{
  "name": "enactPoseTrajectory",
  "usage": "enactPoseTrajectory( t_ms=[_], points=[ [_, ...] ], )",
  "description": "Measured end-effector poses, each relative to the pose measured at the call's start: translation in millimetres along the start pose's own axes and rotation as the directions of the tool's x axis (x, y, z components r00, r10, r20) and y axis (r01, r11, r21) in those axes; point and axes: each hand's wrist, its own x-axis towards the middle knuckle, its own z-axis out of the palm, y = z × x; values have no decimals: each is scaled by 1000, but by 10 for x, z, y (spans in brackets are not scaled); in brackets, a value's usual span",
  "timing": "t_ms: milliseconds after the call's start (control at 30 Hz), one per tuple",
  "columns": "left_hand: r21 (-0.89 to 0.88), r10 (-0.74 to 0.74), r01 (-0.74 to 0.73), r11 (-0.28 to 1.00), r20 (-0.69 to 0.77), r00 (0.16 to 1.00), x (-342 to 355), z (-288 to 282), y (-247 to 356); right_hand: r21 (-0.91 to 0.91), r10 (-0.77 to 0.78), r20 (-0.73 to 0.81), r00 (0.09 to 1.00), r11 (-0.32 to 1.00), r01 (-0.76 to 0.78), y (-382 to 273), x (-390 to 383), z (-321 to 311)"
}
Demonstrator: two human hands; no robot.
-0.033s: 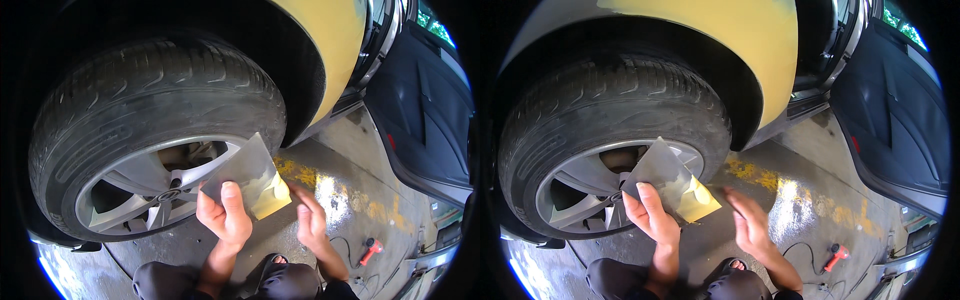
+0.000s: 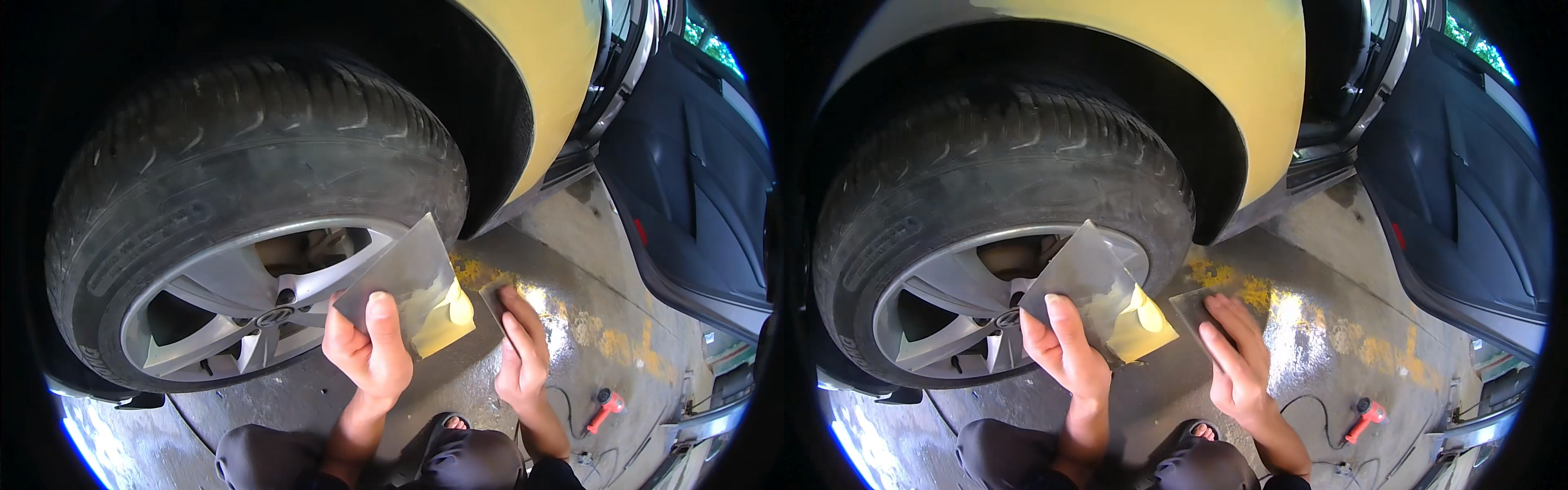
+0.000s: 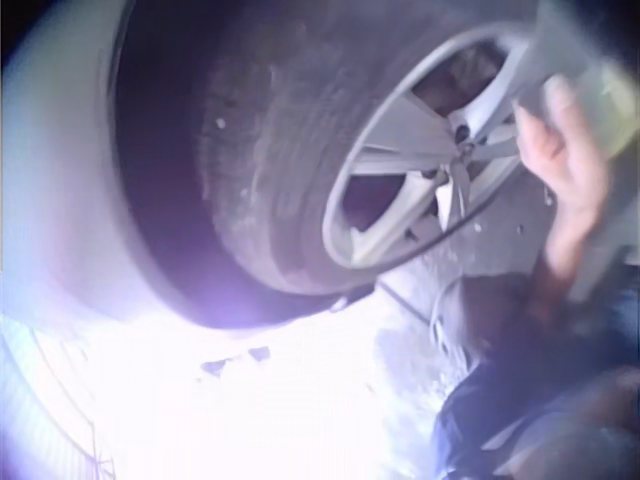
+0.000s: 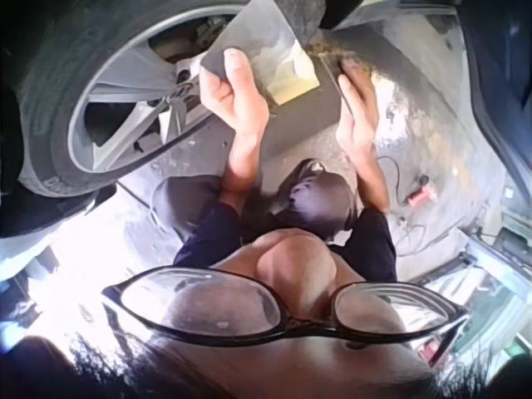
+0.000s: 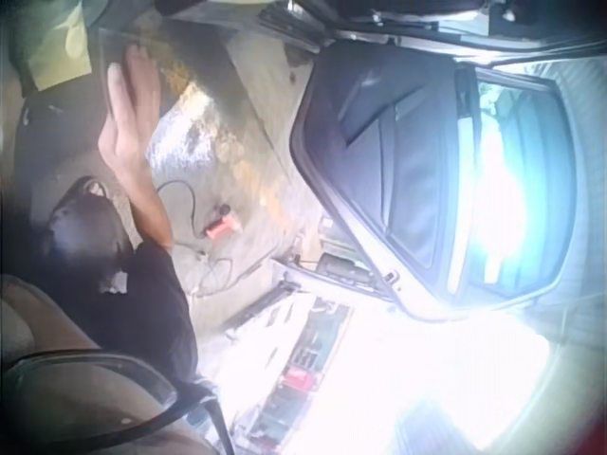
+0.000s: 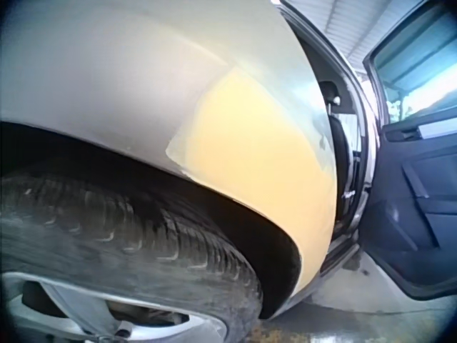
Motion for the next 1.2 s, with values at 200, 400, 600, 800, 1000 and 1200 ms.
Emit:
enactPoseTrajectory(
  t_ms=[200,400,600,800,1000,1200],
  points=[
    [154,-9,-5,988,91,996,-23,56,-1,-239,-211,155,965,940,244,-200,177,-12],
    [172,-106,88,981,100,989,-9,-21,-5,-89,-222,355,908,959,269,-136,-43,-114],
    [-51,0,1,999,17,1000,15,-43,63,84,162,-170,972,985,-149,116,374,-319],
    [7,27,-27,1000,72,997,-29,-6,68,41,64,-472,879,998,-50,393,1279,-362],
    [-58,-11,14,998,50,999,29,-22,58,-56,-8,-377,926,998,-14,453,1651,-422],
    [-58,-32,35,998,51,998,12,-23,22,-73,-48,-347,937,997,24,416,1716,-366]
  ],
)
